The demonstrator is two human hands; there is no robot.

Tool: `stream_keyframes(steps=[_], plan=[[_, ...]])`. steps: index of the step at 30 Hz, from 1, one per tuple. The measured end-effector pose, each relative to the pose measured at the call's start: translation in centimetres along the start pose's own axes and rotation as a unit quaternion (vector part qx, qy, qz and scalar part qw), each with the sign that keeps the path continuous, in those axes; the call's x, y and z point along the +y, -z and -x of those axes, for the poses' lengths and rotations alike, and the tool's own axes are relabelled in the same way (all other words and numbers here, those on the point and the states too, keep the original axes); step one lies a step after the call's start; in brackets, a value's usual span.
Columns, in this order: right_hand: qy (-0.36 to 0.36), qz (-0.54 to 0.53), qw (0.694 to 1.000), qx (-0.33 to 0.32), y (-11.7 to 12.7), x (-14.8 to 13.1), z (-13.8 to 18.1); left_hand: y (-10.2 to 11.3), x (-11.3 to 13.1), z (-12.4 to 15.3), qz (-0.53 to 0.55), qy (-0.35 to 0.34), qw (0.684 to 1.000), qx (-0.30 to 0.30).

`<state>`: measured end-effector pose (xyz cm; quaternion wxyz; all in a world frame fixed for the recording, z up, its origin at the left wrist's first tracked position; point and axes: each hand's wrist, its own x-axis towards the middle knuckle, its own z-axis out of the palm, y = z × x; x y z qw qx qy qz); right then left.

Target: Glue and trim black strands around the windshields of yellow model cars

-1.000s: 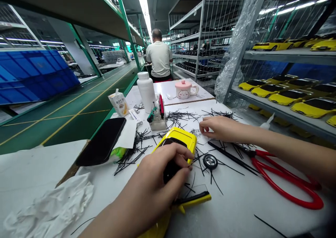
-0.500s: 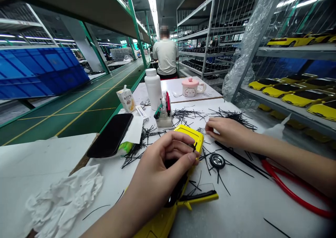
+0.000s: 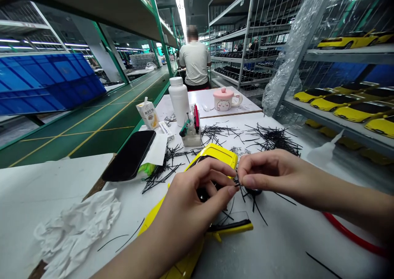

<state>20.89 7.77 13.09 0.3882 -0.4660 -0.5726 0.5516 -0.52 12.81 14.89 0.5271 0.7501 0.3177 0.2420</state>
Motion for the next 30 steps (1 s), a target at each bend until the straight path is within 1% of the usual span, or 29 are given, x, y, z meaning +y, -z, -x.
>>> stream_keyframes(steps=[7,16,21,24,26,30], plan=[[-0.015,-0.016,1.000,0.003,0.0,-0.3,-0.1,0.0,0.1,0.1,-0.009,-0.002,1.000,-0.001],[-0.013,-0.048,0.999,-0.001,-0.1,0.0,-0.2,0.0,-0.2,0.0,0.002,-0.012,1.000,-0.007],[-0.015,-0.040,0.999,-0.027,-0.2,0.3,-0.2,-0.1,-0.1,0.0,0.000,-0.007,1.000,-0.009],[0.012,-0.009,1.000,0.000,-0.5,0.5,0.1,0.0,0.0,0.0,0.001,-0.003,1.000,-0.005],[0.042,0.037,0.998,0.029,-0.6,0.6,0.5,0.0,-0.1,0.0,0.006,-0.001,1.000,-0.001],[0.129,0.161,0.977,0.061,-1.0,0.7,1.1,0.0,-0.3,0.1,0.011,-0.001,1.000,-0.013]])
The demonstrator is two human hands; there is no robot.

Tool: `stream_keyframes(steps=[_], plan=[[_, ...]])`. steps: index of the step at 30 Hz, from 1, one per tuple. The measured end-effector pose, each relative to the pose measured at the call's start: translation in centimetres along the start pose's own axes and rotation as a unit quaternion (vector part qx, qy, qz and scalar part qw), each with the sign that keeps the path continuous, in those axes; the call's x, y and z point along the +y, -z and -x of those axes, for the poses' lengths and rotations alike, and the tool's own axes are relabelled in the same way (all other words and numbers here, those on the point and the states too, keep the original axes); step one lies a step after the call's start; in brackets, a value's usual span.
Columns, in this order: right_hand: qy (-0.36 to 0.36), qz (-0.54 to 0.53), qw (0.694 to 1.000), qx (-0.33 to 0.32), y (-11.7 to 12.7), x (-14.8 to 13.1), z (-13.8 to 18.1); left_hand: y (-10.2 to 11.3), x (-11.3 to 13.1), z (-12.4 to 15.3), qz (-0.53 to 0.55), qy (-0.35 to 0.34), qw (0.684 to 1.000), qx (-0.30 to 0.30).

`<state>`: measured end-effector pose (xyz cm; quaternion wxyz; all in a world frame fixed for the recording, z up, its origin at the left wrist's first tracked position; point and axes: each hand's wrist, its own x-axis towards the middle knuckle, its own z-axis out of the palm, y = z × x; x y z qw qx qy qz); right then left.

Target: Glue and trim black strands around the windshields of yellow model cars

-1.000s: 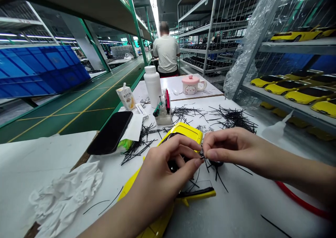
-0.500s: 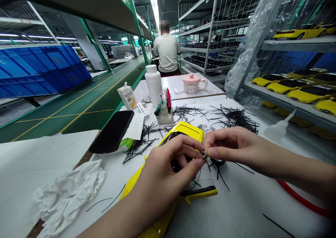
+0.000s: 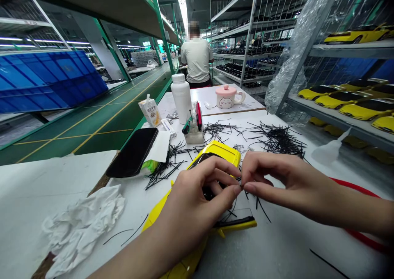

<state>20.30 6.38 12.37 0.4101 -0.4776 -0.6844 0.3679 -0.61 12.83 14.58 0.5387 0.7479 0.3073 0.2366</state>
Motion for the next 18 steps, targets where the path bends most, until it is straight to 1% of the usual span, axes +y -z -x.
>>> stream_keyframes(steps=[3,6,9,12,14,16,18], plan=[[0.068,0.047,0.996,0.019,-0.3,-0.1,-0.1,-0.2,-0.1,0.0,-0.010,-0.028,1.000,0.004],[0.096,0.067,0.993,0.025,-0.6,-0.2,-0.2,-0.4,-0.1,0.2,-0.022,-0.063,0.998,0.022],[0.083,0.051,0.995,0.025,-0.6,-0.4,-0.1,-0.3,-0.2,0.3,-0.045,-0.057,0.997,0.022],[0.038,0.016,0.999,0.024,-0.2,-0.7,0.2,0.2,-0.4,0.2,-0.109,-0.064,0.992,0.014],[0.010,-0.009,0.999,0.030,0.2,-1.0,0.4,0.7,-0.6,-0.1,-0.190,-0.081,0.978,-0.002],[0.001,-0.029,0.999,0.040,0.6,-1.3,0.4,1.1,-0.7,-0.2,-0.260,-0.102,0.960,-0.011],[-0.001,-0.029,0.999,0.044,0.8,-1.6,0.3,1.3,-0.8,-0.2,-0.276,-0.126,0.953,-0.006]])
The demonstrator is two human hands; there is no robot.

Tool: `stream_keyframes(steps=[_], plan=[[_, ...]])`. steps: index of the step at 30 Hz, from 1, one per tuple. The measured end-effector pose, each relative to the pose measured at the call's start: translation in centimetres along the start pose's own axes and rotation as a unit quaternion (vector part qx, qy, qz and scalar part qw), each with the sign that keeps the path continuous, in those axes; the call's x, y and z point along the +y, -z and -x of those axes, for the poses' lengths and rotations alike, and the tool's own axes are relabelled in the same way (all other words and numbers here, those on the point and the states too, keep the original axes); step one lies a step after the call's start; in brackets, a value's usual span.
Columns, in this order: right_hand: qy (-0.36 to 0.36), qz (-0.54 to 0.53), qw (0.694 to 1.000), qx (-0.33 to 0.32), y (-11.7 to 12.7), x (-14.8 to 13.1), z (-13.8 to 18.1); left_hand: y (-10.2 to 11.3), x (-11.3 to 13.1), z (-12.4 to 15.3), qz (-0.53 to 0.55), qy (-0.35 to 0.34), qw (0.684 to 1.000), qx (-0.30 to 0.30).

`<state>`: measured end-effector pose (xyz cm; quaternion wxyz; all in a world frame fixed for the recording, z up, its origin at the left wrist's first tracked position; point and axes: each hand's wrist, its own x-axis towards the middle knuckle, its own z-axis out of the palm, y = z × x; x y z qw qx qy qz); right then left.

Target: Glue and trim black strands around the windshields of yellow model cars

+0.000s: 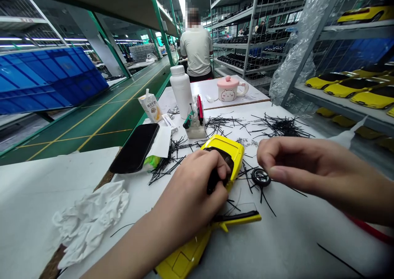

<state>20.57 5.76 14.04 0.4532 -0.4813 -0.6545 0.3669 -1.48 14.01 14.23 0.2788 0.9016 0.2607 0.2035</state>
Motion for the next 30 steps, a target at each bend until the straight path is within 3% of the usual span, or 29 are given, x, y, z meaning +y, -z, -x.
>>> stream_keyframes(steps=[3,7,11,14,21,25,27,30], plan=[[0.002,0.008,1.000,-0.012,-0.1,-0.2,-0.2,-0.3,-0.1,0.0,0.034,-0.022,0.999,-0.008],[0.011,-0.006,1.000,-0.001,0.0,-0.3,-0.2,-0.7,-0.6,-0.1,-0.017,-0.057,0.998,-0.019],[0.025,0.011,1.000,-0.008,0.0,0.4,0.0,-0.6,-0.9,-0.1,-0.020,-0.024,0.999,-0.024],[0.056,0.102,0.992,-0.051,-0.7,1.9,0.1,-0.5,-0.7,-0.2,-0.007,-0.001,1.000,-0.019],[0.212,0.233,0.949,-0.020,-3.4,4.4,-0.5,-1.0,-0.4,-0.2,-0.010,0.001,1.000,0.007],[0.306,0.332,0.892,0.010,-3.3,4.3,-0.8,-1.0,-0.2,-0.3,-0.009,0.013,1.000,0.016],[0.332,0.383,0.862,0.001,-3.0,4.1,-0.8,-0.9,-0.1,-0.4,0.000,0.021,1.000,0.014],[0.331,0.418,0.846,-0.006,-2.7,4.0,-0.9,-0.8,0.0,-0.6,0.013,0.030,0.999,0.007]])
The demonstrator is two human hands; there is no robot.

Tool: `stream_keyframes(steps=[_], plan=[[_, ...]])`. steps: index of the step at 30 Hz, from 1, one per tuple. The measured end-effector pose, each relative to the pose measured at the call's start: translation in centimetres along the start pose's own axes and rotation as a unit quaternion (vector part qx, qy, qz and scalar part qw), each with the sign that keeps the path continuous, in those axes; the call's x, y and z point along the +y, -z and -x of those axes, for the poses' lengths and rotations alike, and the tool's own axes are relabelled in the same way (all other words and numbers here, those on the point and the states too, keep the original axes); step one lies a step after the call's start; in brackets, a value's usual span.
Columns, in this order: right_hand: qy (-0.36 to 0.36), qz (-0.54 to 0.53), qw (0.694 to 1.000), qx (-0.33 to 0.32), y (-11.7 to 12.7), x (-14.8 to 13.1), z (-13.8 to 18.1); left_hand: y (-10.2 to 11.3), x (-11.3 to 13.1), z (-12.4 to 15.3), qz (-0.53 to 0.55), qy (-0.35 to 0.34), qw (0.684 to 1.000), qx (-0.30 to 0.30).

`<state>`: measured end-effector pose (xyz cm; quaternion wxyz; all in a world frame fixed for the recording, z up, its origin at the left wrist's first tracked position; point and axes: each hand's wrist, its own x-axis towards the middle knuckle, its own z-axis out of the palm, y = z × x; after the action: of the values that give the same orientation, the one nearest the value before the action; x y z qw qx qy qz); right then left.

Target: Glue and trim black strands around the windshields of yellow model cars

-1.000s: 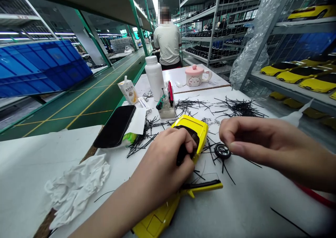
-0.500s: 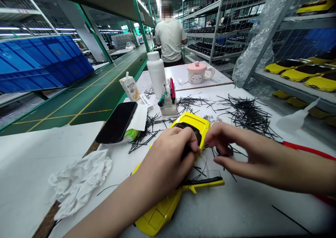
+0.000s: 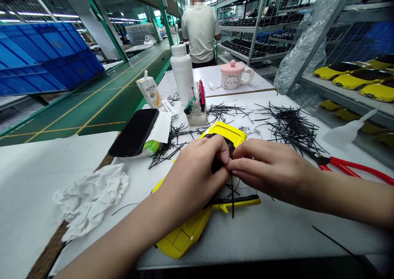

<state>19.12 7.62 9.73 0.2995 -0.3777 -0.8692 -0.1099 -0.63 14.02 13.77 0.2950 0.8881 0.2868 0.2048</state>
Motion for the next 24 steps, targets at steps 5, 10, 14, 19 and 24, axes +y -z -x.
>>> stream_keyframes(steps=[5,10,14,19,24], plan=[[0.008,-0.026,0.999,0.030,-0.6,0.2,0.1,0.1,0.0,-0.1,-0.006,0.002,1.000,0.002],[-0.032,-0.087,0.994,0.058,-0.5,0.1,0.1,0.0,-0.6,0.1,-0.032,-0.026,0.999,0.004],[-0.094,-0.155,0.983,0.034,0.3,0.2,0.4,-0.4,-1.3,0.3,-0.013,-0.061,0.998,0.001],[-0.224,-0.278,0.933,-0.038,1.1,-0.1,0.2,-0.5,-1.5,0.4,-0.019,-0.058,0.998,0.005],[-0.334,-0.394,0.849,-0.111,1.5,-0.3,-0.3,-0.5,-1.4,0.5,-0.034,-0.052,0.998,0.003]])
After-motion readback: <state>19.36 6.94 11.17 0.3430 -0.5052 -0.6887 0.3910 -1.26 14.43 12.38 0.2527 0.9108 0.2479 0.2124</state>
